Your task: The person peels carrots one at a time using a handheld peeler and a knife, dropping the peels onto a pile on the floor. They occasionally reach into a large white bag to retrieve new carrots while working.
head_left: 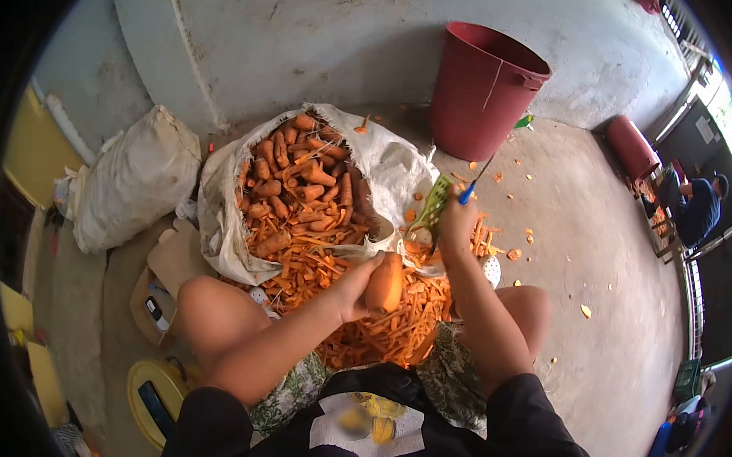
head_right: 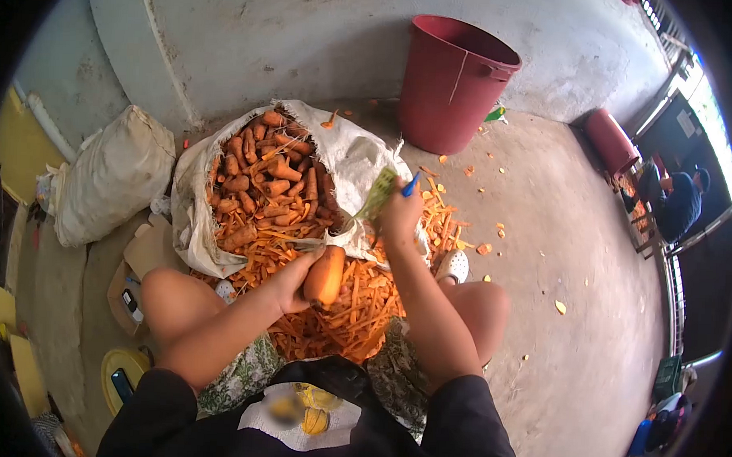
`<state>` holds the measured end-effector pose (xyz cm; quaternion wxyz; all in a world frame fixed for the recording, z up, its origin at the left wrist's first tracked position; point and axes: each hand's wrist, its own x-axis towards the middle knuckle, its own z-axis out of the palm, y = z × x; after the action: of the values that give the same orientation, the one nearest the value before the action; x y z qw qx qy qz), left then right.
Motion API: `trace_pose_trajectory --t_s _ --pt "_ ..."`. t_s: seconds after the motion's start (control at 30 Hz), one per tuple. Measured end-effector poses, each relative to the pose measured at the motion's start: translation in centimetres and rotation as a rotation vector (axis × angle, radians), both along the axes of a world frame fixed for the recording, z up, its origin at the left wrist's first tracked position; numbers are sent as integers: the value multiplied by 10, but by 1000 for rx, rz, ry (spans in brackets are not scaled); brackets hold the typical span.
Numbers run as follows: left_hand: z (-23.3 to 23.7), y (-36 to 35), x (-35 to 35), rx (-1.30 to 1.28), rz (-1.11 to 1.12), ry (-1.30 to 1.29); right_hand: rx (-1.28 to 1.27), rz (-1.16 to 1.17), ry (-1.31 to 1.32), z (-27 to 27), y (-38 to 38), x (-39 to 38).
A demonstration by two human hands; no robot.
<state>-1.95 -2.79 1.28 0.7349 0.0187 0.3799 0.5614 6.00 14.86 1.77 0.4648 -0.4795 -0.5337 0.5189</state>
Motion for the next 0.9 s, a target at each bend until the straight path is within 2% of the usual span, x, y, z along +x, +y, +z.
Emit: trace_pose_trajectory --t_s 0.03,0.1,0.17,0.2,0.33,0.37,0.43,0.5,0.57,0.63,0.7,0.77,0.83,0.9 --pt "-3 2 -5 -47 34 9 -59 102 135 12 -22 -5" --pt "-24 6 -15 95 121 -105 -62 194 16 30 -64 -9" --pt "-7 4 -10 66 173 -130 119 271 -188 12 -79 -12" --pt "-1 3 -8 32 217 -149 248 205 -244 6 -84 -17" --pt "-5 5 -9 -41 176 -76 312 187 -408 2 -80 -19" --pt "-3 2 -12 -44 98 9 311 188 -411 -12 -66 -22" --pt "8 0 -12 -41 -60 176 189 17 -302 -42 -26 -27" --pt "1 -8 -6 35 -153 165 195 -136 -290 -36 11 -10" --pt "2 -11 -6 33 -81 60 129 -166 -385 -34 30 -1" --pt "-6 -8 -16 -2 -26 18 120 -125 -347 -30 17 -5" --pt "-15 -2 -21 -31 28 -26 -153 153 188 -32 -17 -17" --pt "-20 3 -22 -42 142 -2 59 201 -48 -5 -68 -20" --pt "-17 6 -15 -61 164 -4 269 211 -288 -12 -84 -19" --pt "-15 5 -6 -100 211 -4 255 183 -312 -22 -78 -21"
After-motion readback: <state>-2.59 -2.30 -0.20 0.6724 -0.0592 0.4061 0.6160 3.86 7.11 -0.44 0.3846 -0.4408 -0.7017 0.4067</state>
